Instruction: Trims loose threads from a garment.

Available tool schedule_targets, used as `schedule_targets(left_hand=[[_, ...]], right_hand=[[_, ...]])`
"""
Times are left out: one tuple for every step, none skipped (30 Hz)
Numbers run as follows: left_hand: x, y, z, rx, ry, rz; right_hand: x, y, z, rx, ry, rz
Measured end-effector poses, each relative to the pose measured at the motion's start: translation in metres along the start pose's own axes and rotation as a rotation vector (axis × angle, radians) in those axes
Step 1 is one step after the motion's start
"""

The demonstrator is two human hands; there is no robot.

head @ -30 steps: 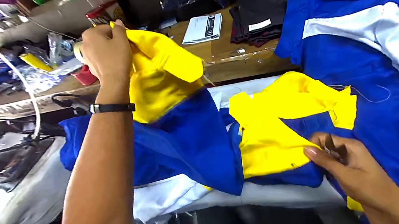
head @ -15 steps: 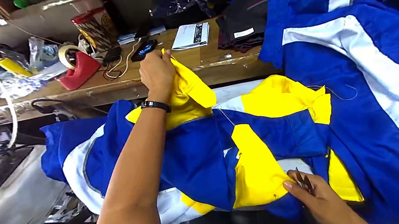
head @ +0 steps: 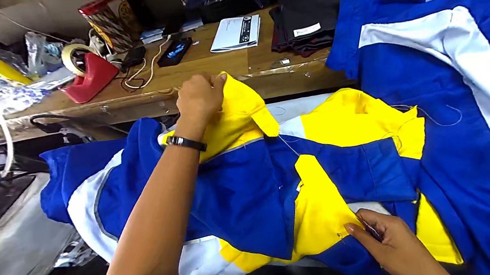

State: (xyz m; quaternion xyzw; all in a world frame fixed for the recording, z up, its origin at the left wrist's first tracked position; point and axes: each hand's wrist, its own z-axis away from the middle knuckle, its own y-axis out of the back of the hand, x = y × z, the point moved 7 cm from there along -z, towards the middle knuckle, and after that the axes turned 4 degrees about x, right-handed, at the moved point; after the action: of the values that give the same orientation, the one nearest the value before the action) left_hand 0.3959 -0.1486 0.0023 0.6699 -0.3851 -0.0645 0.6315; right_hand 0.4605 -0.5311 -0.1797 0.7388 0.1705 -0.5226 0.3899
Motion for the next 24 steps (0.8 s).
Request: schedule_targets(left_hand=[[0.008,-0.002,0.015,-0.007,-0.031,0.024],[0.018,-0.004,0.032,-0.009,-0.071,0.07],[0.025,-0.009,0.05,-0.038,-0.104,0.13],[0.031,-0.02,0.067,-0.106,-0.106,0.192],[0.032,-0.035,0.081,-0.196,-0.068,0.234],[0.031,-0.051,0.089,-0.276,-0.02,0.242],[0.027,-0.066,0.091,-0.326,0.02,0.229],[0.023,-0.079,0.088,-0.347,0.055,0.221],[0.02,-0.09,0.083,-0.35,0.077,0.234],[0.017,-0.098,0.078,-0.348,0.089,0.279],[0.016,-0.105,0.073,-0.343,0.095,0.348],[0.014,-0.11,0.071,-0.331,0.088,0.419],[0.012,-0.113,0.072,-0.313,0.069,0.5],[0.01,-0.114,0.076,-0.292,0.033,0.593],[0.01,-0.112,0.081,-0.291,0.009,0.696],[0.01,-0.109,0.085,-0.291,-0.003,0.799],[0.011,-0.107,0.09,-0.283,-0.011,0.884],[0.012,-0.104,0.095,-0.259,-0.012,0.943],[0.012,-0.101,0.1,-0.222,-0.016,0.988],[0.012,-0.101,0.102,-0.193,-0.032,1.034],[0.011,-0.103,0.101,-0.172,-0.054,1.08],[0.011,-0.106,0.1,-0.16,-0.079,1.119],[0.01,-0.109,0.099,-0.153,-0.093,1.157],[0.009,-0.111,0.098,-0.143,-0.096,1.188]], right_hand=[[0.003,0.001,0.001,-0.012,0.0,0.008],[0.005,0.002,0.002,-0.022,0.001,0.005],[0.007,0.003,0.003,-0.032,0.003,0.001],[0.009,0.003,0.003,-0.05,0.008,-0.004],[0.011,0.003,0.003,-0.078,0.015,-0.009],[0.012,0.003,0.003,-0.115,0.025,-0.009],[0.013,0.002,0.002,-0.152,0.037,-0.003],[0.013,0.002,0.001,-0.186,0.056,0.012],[0.013,0.002,0.001,-0.217,0.08,0.034],[0.013,0.001,0.0,-0.248,0.107,0.065],[0.013,0.002,-0.001,-0.273,0.135,0.113],[0.012,0.003,-0.002,-0.284,0.163,0.173],[0.009,0.007,-0.004,-0.267,0.19,0.23],[0.005,0.015,-0.008,-0.213,0.218,0.261],[-0.002,0.025,-0.015,-0.129,0.243,0.26],[-0.011,0.037,-0.025,-0.042,0.252,0.235],[-0.022,0.048,-0.035,0.046,0.262,0.183],[-0.036,0.055,-0.048,0.118,0.288,0.131],[-0.051,0.059,-0.061,0.169,0.321,0.113],[-0.064,0.058,-0.075,0.205,0.347,0.132],[-0.074,0.051,-0.089,0.229,0.365,0.174],[-0.083,0.04,-0.103,0.236,0.376,0.21],[-0.089,0.026,-0.115,0.224,0.378,0.232],[-0.093,0.011,-0.127,0.203,0.366,0.252]])
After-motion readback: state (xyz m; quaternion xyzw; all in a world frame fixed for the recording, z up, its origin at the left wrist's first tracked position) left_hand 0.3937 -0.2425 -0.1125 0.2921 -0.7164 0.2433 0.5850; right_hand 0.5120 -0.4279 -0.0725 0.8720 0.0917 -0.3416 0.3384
